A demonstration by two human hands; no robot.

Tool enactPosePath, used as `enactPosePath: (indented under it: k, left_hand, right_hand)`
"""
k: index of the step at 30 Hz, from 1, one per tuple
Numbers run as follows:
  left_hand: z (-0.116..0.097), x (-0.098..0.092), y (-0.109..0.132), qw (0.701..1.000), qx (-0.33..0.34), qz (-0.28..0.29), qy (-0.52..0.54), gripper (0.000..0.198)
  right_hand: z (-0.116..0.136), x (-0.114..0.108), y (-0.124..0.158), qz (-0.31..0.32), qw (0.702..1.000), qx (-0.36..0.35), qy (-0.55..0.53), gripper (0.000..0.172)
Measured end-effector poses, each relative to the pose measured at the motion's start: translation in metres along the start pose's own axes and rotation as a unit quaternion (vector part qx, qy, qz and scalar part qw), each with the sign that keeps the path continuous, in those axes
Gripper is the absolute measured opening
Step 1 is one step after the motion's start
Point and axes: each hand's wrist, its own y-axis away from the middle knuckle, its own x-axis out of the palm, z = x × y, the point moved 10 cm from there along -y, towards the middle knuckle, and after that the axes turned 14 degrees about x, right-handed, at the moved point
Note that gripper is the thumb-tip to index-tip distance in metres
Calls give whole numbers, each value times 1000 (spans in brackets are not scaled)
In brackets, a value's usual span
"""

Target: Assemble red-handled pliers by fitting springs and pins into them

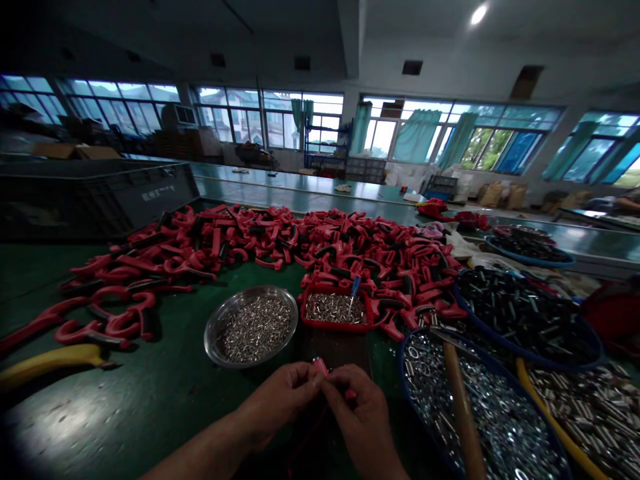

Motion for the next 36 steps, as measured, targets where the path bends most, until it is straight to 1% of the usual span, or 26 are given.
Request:
enactPosePath:
  k: [2, 4, 6, 8, 9, 11, 13, 14, 16, 19, 23, 25, 27, 29, 33, 36]
  left_hand:
    - [-3, -5, -1, 1000, 9, -7, -21, 40]
    - [-13, -20, -3, 996, 46, -37, -63, 33]
    - [-25, -38, -3, 983, 92, -76, -138, 25]
    - [-35, -51, -1, 959, 121, -92, -237, 19]
    - [-38, -54, 0, 945, 127, -89, -288, 18]
    - [-39, -54, 2, 917, 131, -68, -371, 17]
    - [-37, -51, 4, 894, 127, -53, -427, 16]
    - [-35, -51, 5, 887, 121, -49, -443, 14]
    - [-31, -50, 6, 881, 111, -49, -457, 13]
    - [-27, -49, 7, 882, 111, -46, -456, 11]
    - [-23, -48, 7, 896, 119, -32, -427, 13]
    - [-22, -50, 7, 905, 120, -30, -407, 14]
    - [-21, -51, 8, 908, 120, -27, -401, 16]
    - [-22, -50, 9, 904, 124, -14, -408, 18]
    - [-26, -46, 10, 895, 141, 7, -423, 20]
    - [-29, -47, 11, 884, 150, 7, -443, 21]
  right_hand:
    - [-9, -1, -2, 0, 1000, 22, 7, 20]
    - [-18, -6, -3, -31, 998, 27, 52, 21]
    - [-22, -8, -3, -57, 991, 7, 119, 19]
    - [-24, -5, -2, -68, 982, -25, 172, 18]
    - [-25, -4, -1, -72, 978, -39, 190, 17]
    - [-24, -1, 0, -80, 971, -58, 219, 17]
    - [-23, 3, -1, -79, 965, -68, 242, 17]
    - [-22, 5, -1, -77, 962, -71, 251, 16]
    - [-20, 6, -2, -79, 959, -78, 262, 16]
    - [-16, 6, -1, -90, 952, -89, 278, 17]
    - [-17, 10, 0, -89, 940, -92, 316, 16]
    - [-14, 13, 2, -97, 928, -110, 341, 17]
    - [-9, 17, 6, -112, 908, -140, 379, 18]
    - [-5, 23, 8, -119, 881, -164, 428, 18]
    - [-2, 36, 10, -92, 835, -197, 506, 18]
    - [1, 42, 12, -74, 808, -227, 539, 22]
